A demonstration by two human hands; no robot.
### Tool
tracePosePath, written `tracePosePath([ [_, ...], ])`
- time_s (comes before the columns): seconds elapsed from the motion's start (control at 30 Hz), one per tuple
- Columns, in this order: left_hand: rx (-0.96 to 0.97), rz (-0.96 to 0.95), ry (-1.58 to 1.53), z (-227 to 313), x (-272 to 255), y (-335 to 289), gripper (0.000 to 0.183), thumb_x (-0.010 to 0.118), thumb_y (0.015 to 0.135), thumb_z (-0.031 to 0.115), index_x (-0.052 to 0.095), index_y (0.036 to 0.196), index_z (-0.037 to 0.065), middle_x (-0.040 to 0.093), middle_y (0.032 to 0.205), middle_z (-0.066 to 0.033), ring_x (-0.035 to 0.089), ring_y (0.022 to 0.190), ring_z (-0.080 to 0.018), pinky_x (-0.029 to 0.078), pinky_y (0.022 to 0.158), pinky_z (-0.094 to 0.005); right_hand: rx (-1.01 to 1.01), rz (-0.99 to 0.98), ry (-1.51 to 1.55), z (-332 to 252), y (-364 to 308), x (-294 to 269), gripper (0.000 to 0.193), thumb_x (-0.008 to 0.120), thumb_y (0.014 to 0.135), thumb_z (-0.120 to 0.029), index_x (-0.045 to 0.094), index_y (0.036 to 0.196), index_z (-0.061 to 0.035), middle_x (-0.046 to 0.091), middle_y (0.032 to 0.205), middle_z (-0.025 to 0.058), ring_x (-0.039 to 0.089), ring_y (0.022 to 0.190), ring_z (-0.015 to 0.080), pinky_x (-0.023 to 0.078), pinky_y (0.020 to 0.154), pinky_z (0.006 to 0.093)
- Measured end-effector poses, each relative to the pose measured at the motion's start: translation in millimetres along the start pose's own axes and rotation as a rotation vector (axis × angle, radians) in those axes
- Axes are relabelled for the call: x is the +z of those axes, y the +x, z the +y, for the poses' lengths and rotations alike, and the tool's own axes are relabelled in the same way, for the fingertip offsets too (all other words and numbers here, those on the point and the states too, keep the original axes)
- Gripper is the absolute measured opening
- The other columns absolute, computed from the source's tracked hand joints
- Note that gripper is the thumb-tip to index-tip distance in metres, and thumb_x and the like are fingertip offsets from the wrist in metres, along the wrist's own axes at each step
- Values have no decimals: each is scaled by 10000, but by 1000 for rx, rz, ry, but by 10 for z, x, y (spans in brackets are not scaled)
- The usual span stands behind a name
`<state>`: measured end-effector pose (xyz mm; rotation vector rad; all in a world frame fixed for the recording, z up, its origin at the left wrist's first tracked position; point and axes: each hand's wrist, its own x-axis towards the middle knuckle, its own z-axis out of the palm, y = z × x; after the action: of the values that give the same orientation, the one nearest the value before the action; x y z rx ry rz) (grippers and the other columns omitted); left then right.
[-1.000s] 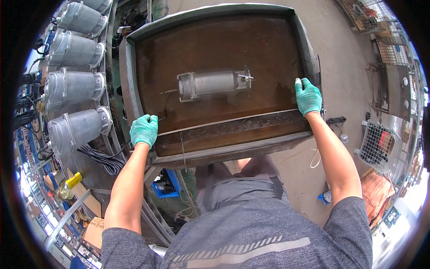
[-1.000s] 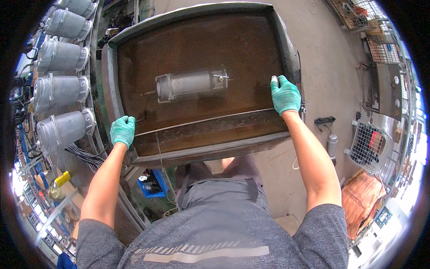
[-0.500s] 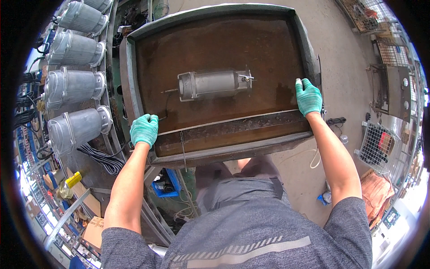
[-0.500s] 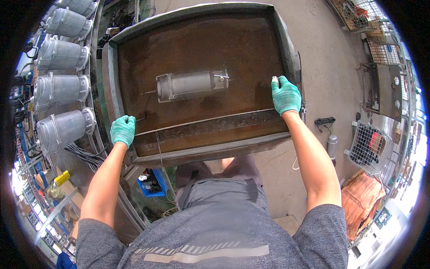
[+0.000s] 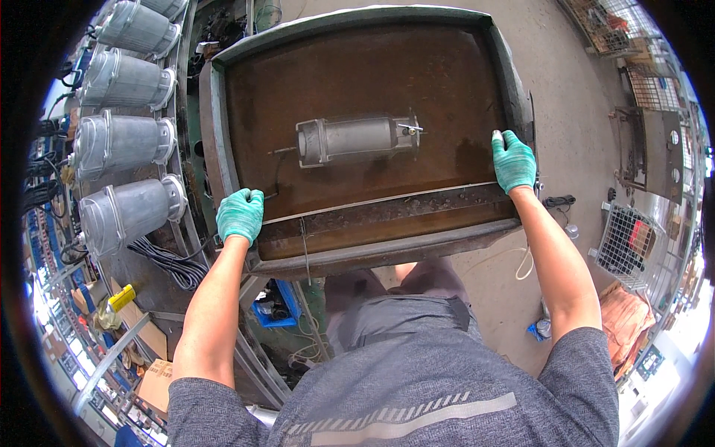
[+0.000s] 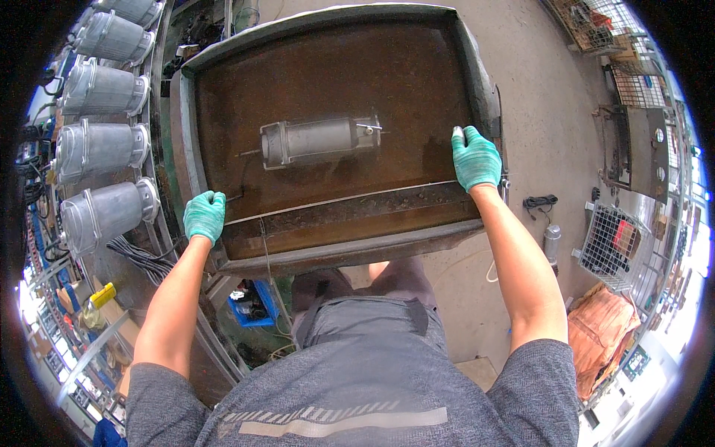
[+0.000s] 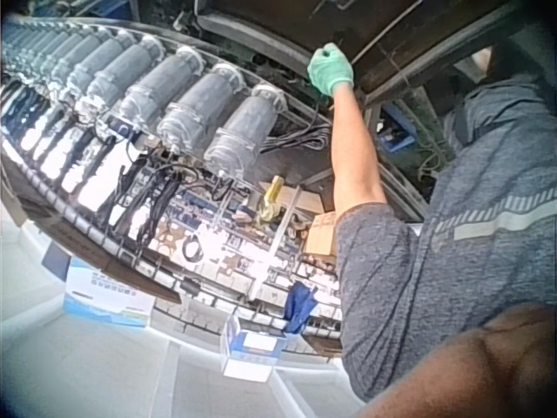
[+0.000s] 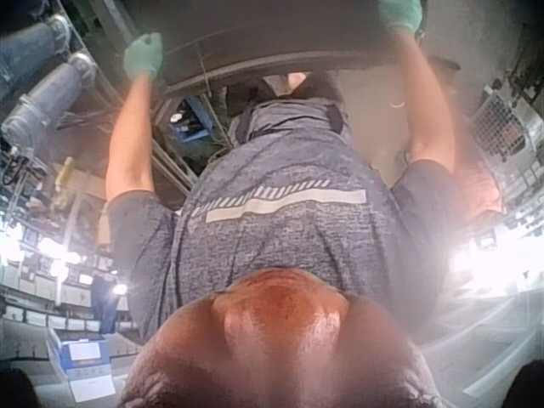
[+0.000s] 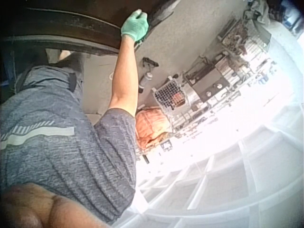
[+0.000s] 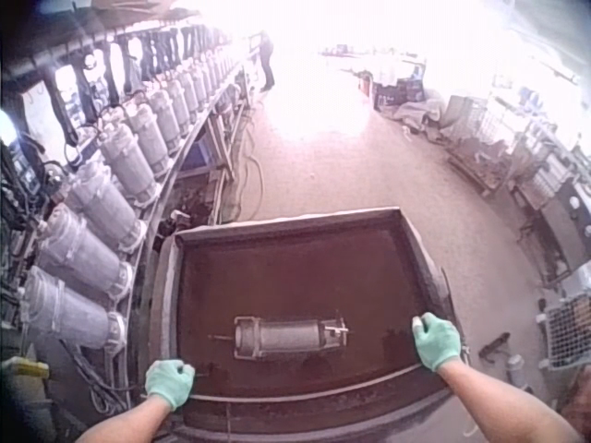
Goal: The person picks up a metal housing with attached cables and immerses it into a tank of water to check for leaks. The person rotates the housing underwater while observing for bubbles, then removes it and places it back onto an assembly line conveyor.
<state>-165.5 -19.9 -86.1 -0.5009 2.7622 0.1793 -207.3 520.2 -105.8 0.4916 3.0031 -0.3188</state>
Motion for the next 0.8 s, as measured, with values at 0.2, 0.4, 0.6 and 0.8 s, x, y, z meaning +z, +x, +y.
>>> tracePosePath([
  [0.2,-4,-4,0,-14,3,2,366,592,931,397,739,875,66,704,926,-229,678,877,-452,539,789,-526,-6,5,5,-5,-14,10,451,486,1056,-477,685,984,-78,709,922,263,684,884,474,537,795,564],
  [0.4,-5,-6,-18,-23,7,1,365,592,931,394,736,868,65,701,918,-231,674,872,-455,537,789,-528,0,6,-6,-19,-9,-3,451,488,1056,-475,684,978,-77,706,912,264,683,878,476,535,792,567],
  [0.6,6,0,-14,-12,12,0,367,588,930,391,733,860,61,692,910,-239,668,864,-464,534,783,-530,-4,12,-3,7,4,12,449,488,1056,-479,683,986,-80,708,909,266,686,879,475,536,794,567],
  [0.8,1,3,-14,-14,15,1,369,588,929,389,729,852,57,691,907,-241,668,865,-465,532,782,-535,-1,10,0,17,0,24,451,484,1057,-480,681,981,-82,707,905,267,683,879,480,533,791,573],
])
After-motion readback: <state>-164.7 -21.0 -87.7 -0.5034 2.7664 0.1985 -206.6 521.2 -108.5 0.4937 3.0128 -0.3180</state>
